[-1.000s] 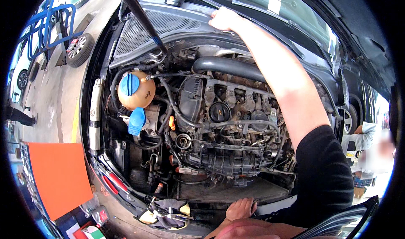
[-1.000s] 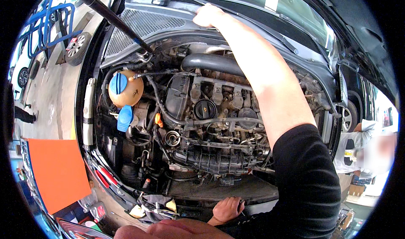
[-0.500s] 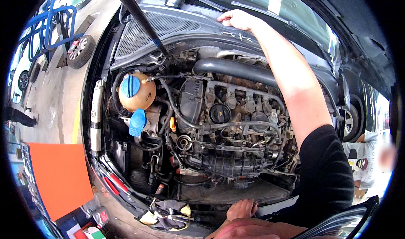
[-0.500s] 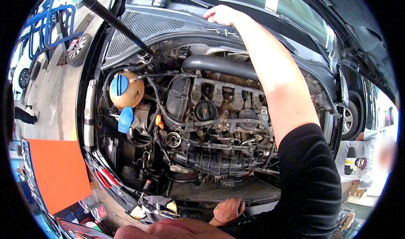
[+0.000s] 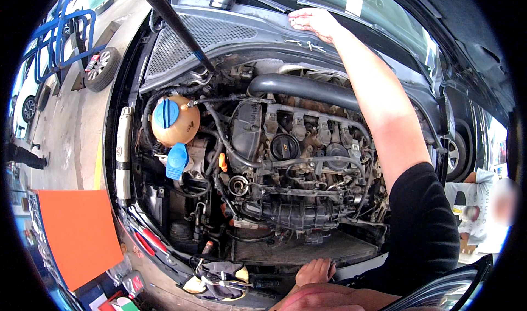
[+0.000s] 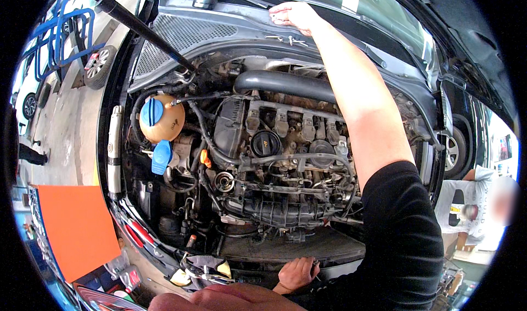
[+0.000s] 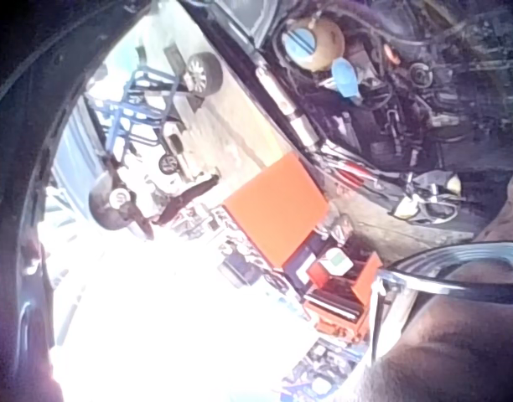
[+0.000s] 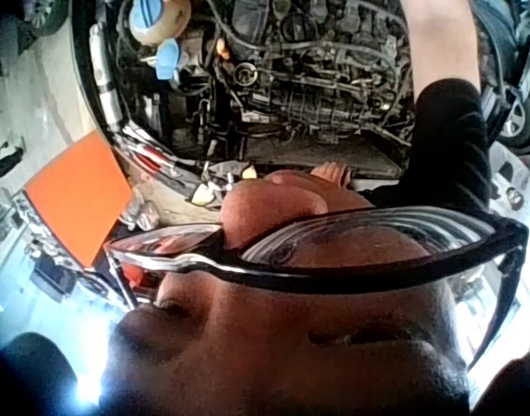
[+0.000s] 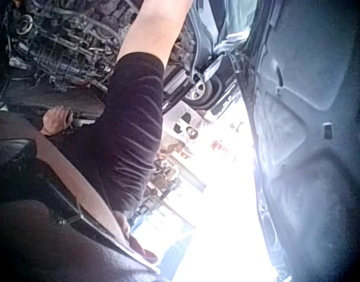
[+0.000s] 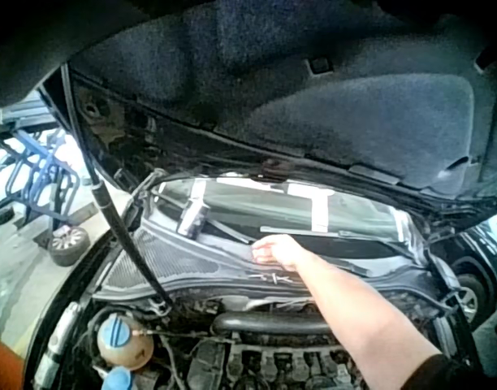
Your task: The person works under the hood of a car, using a wrench to tighten bolts on the engine. They then remove a plastic engine cover, inspect the components, and reattach the cover.
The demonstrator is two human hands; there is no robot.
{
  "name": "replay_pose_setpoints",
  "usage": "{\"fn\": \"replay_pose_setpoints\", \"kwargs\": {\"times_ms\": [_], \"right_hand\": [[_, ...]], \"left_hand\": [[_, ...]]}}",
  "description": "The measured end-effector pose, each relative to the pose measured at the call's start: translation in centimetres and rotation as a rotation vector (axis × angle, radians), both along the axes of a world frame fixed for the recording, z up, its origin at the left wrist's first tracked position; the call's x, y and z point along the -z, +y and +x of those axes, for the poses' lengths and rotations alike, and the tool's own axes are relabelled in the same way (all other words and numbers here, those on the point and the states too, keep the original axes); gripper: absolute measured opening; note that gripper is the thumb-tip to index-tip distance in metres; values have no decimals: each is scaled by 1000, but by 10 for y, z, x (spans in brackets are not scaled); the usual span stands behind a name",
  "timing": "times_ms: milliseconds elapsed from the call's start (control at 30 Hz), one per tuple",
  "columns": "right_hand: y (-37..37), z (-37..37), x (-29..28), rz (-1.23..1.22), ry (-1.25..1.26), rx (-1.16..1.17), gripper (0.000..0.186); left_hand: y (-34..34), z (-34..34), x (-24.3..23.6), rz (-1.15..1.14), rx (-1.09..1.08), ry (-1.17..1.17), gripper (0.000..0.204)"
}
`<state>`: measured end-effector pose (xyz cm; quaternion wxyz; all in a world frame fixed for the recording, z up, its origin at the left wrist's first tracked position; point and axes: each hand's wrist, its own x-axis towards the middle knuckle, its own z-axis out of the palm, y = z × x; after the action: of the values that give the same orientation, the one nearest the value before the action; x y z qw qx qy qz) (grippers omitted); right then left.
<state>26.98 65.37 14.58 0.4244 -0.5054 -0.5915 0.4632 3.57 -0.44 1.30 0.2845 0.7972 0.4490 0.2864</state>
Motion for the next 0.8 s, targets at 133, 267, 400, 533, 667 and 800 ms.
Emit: {"fn": "replay_pose_setpoints", "kwargs": {"times_ms": [133, 267, 400, 533, 667, 800], "right_hand": [[0, 2, -3, -12, -144, 32, 29], [-7, -17, -6, 1, -381, 85, 31], [-6, -25, -6, 67, -492, 124, 28], [-9, -7, -13, 220, -377, 202, 23], [-66, 13, -32, 136, 226, 34, 24], [-250, -23, -39, -244, 392, -11, 17]], "left_hand": [[4, -2, -5, -16, 15, -6, 25], [7, -2, -7, -27, 14, -12, 23], [6, 0, -6, -10, -14, -22, 23], [-1, 4, 0, -32, 27, 12, 23], [-2, 6, 1, -197, 58, 65, 27], [-8, 2, 3, -171, -18, 43, 23]]}}
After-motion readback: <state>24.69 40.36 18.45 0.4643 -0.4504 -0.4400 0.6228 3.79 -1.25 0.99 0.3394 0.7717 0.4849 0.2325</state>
